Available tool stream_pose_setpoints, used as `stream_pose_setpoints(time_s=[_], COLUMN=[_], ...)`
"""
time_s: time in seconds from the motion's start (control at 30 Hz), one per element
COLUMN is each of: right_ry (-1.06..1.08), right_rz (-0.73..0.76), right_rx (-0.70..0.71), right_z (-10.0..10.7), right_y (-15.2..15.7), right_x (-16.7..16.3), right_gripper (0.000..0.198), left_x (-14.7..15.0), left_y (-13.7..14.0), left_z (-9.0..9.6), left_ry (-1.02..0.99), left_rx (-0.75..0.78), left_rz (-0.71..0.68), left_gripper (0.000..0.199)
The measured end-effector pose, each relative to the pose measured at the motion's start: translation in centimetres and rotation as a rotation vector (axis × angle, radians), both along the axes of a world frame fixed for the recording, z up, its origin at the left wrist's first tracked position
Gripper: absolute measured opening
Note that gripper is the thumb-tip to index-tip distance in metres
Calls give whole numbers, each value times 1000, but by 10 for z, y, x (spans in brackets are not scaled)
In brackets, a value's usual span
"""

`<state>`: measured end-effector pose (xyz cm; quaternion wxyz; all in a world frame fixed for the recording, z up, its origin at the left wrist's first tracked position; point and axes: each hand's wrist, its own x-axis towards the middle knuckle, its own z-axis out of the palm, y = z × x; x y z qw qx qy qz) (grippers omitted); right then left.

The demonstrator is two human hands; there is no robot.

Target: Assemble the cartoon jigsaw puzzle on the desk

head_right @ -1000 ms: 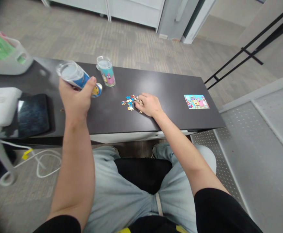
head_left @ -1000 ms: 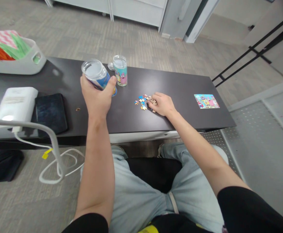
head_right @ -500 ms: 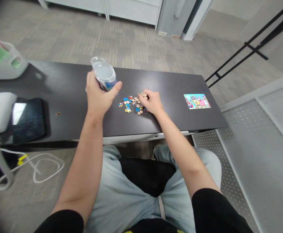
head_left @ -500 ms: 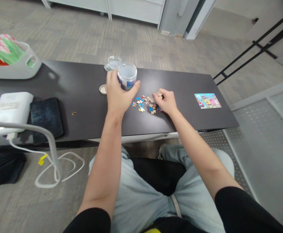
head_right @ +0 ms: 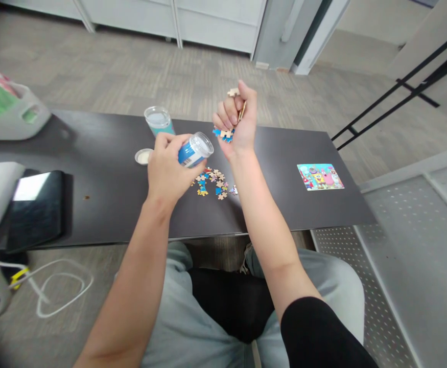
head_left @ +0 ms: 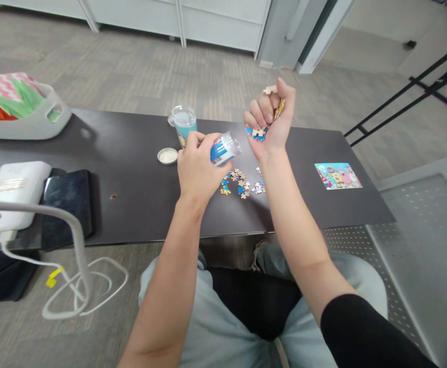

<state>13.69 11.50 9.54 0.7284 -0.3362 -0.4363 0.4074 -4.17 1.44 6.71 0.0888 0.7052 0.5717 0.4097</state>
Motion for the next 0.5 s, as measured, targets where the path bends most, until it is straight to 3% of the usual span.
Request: stream_pose_setpoints(time_s=[0.1,0.23,0.5], right_ry=[22,117,207], right_rz=[81,45,123], right_rx=[-57,-48,-11], right_z=[-10,-20,-43], right_y=[-6,-7,19], right_x=[-15,-31,-32], right_gripper=[102,97,87], left_x=[-3,-2,2], left_y=[-3,-6,-11], left_z=[4,7,7], left_ry=[45,62,90], left_rx=[-54,-117,-198], left_rz=[3,-7,-7], left_gripper=[57,53,53])
